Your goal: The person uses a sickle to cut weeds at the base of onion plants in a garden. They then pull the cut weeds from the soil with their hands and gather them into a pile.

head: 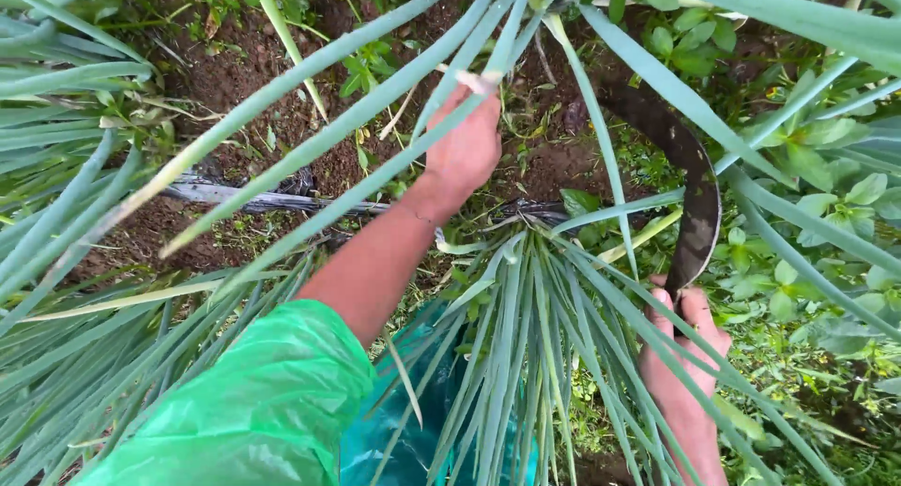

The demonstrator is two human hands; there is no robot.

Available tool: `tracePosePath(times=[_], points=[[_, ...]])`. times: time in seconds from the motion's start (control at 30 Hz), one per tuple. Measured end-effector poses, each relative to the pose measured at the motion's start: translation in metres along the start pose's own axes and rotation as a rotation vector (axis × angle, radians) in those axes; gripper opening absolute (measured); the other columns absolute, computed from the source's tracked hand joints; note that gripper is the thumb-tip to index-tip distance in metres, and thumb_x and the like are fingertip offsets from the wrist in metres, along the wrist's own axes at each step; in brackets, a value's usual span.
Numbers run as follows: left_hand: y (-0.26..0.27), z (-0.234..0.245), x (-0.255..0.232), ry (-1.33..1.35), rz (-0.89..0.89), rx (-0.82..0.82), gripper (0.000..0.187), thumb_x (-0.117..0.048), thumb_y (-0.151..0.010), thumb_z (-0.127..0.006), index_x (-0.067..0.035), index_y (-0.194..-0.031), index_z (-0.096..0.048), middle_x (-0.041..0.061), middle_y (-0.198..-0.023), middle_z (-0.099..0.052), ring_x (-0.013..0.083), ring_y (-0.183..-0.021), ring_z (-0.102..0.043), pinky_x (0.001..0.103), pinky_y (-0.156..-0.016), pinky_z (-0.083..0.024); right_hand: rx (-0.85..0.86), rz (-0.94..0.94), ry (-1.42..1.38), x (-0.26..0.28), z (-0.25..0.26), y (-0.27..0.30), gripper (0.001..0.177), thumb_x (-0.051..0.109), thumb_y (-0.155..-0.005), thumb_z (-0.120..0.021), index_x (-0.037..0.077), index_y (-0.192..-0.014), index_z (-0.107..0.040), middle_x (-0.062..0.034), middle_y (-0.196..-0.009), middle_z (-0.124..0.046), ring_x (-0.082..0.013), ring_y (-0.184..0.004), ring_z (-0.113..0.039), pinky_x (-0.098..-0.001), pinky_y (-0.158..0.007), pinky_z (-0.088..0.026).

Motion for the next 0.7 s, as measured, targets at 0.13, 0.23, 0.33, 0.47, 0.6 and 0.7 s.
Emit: tracePosePath(times=[0.13,0.23,0.33,0.47,0.6,0.7], points=[[-0.009,0.006,-0.015,-0.117,0.192,0.004,0.044,-0.043,-0.099,-0.05,-0.012,-0.129,-0.058,0.016,-0.12,-0.064,0.034,-0.117,-0.059,0.058,-0.107,-0.041,0.021,-0.101,-0.106,0.005,-0.005,0.0,0.018,0.017,-0.11,-0.055,0.007,-0.119,-0.067,-0.0065,-0.071,-0.063,-0.0132,-0.048,-0.052,-0.0284,-0.042,-0.044],[-0.02,-0.014,-0.019,-0.308,0.096,-0.029,0.04,-0.044,-0.1,-0.045,-0.014,-0.123,-0.058,0.011,-0.109,-0.062,0.0281,-0.11,-0.056,0.053,-0.099,-0.046,0.034,-0.018,-0.084,-0.022,-0.012,0.001,0.016,0.011,-0.112,-0.054,0.007,-0.121,-0.066,-0.0071,-0.081,-0.067,-0.0141,-0.054,-0.058,-0.0289,-0.048,-0.05],[-0.025,-0.019,-0.025,-0.566,-0.069,0.149,0.029,-0.029,-0.102,-0.054,-0.01,-0.122,-0.061,0.014,-0.102,-0.07,0.0338,-0.112,-0.061,0.059,-0.103,-0.048,0.035,-0.012,-0.03,-0.007,-0.01,0.0,0.019,0.015,-0.113,-0.052,0.006,-0.122,-0.066,-0.0085,-0.078,-0.066,-0.0151,-0.054,-0.058,-0.0306,-0.049,-0.052],[-0.017,-0.027,-0.006,-0.831,-0.262,0.115,0.033,-0.031,-0.096,-0.068,-0.01,-0.121,-0.064,0.009,-0.099,-0.073,0.0285,-0.105,-0.064,0.054,-0.098,-0.054,0.057,-0.094,-0.066,0.008,-0.005,0.001,0.017,0.017,-0.111,-0.054,0.007,-0.118,-0.066,-0.0056,-0.067,-0.062,-0.0128,-0.045,-0.053,-0.0279,-0.039,-0.045],[0.002,-0.008,0.014,-0.414,-0.136,0.097,0.017,-0.021,-0.099,-0.065,-0.009,-0.112,-0.066,0.005,-0.082,-0.066,0.029,-0.108,-0.065,0.063,-0.109,-0.049,0.027,-0.09,-0.052,0.001,-0.001,0.006,0.023,0.023,-0.112,-0.051,0.009,-0.121,-0.067,-0.0055,-0.068,-0.063,-0.0132,-0.05,-0.055,-0.0304,-0.046,-0.049],[0.027,0.0,0.04,-0.113,0.031,-0.115,0.018,-0.015,-0.1,-0.049,-0.016,-0.112,-0.063,0.004,-0.085,-0.069,0.0239,-0.098,-0.068,0.056,-0.101,-0.045,0.03,0.036,-0.161,-0.001,0.005,0.01,0.024,0.019,-0.112,-0.049,0.001,-0.122,-0.063,-0.005,-0.066,-0.06,-0.0104,-0.041,-0.05,-0.0254,-0.034,-0.045]])
Point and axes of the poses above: each hand's wrist, its own y-axis away from the middle knuckle, its own z-axis out of the back of the hand, x = y × z, the point moved 2 cm from there along -y, towards the middle knuckle
